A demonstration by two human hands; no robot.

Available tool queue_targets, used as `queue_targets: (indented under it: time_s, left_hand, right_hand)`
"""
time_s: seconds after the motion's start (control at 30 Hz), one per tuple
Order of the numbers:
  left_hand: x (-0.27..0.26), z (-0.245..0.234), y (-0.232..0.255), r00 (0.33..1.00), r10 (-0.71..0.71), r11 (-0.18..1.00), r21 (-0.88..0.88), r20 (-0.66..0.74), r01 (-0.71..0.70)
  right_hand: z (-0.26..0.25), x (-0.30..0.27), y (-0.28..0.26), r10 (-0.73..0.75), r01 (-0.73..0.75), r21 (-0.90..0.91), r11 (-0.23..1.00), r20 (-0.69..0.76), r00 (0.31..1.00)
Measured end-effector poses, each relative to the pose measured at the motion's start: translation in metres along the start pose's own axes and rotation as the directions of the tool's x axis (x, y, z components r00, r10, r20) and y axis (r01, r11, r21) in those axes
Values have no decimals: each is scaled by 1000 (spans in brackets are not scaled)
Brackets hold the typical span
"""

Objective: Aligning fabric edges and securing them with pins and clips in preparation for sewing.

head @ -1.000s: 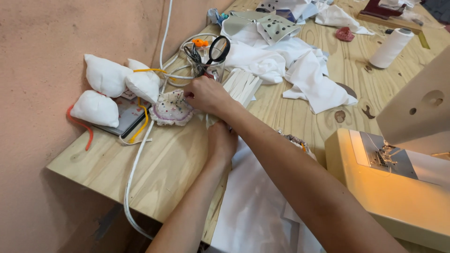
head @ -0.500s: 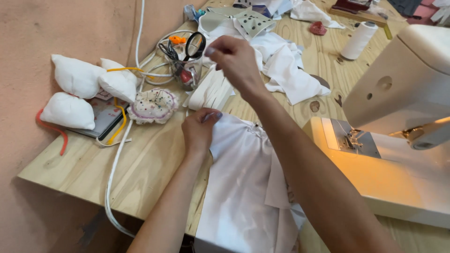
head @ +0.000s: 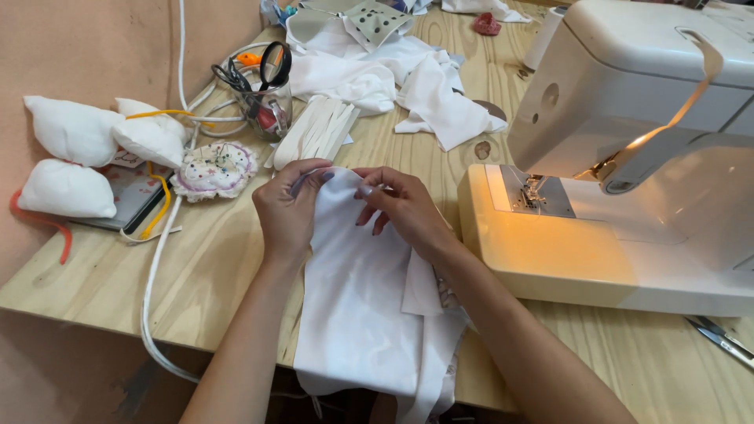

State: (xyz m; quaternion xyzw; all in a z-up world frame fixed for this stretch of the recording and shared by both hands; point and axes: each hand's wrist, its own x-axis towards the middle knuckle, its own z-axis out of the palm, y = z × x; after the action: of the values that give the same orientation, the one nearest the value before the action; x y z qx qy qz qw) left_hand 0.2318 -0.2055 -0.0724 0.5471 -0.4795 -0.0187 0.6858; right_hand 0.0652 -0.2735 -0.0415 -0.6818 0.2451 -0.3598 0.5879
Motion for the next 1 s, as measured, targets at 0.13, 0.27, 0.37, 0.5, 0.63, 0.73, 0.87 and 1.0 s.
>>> queue_targets:
  time_s: [0.13, 0.27, 0.37, 0.5, 0.63, 0.73, 0.87, 1.0]
  left_hand:
    - [3, -10, 3, 998, -8, 992, -123, 66, 16]
    - [4, -23, 13, 981, -51, 970, -222, 189, 94]
    - [-3, -33, 24, 972, -60, 958, -260, 229, 120]
    - [-13, -39, 57, 974, -59, 972, -211, 219, 107]
    - [-23, -38, 94, 982, -66, 991, -106, 177, 86]
    - [-25, -36, 114, 988, -48, 997, -60, 144, 57]
    - [-28, -33, 125, 990, -64, 998, -22, 126, 67]
    - [-27, -32, 129, 990, -69, 997, 31, 126, 65]
  right_hand:
    - [0, -13, 0, -78, 82, -77, 994, 49, 996]
    - [-6, -29, 9, -194, 202, -135, 970, 69, 979]
    - [-8, -52, 1, -296, 306, -132, 943, 86, 951]
    - [-12, -70, -12, -378, 392, -126, 911, 118, 918]
    - [-16, -75, -24, -395, 406, -130, 904, 106, 913]
    - [-21, -69, -27, -432, 437, -71, 897, 73, 899]
    - [-23, -63, -28, -479, 489, -103, 866, 108, 871]
    - [-16, -63, -26, -527, 539, -102, 836, 122, 841]
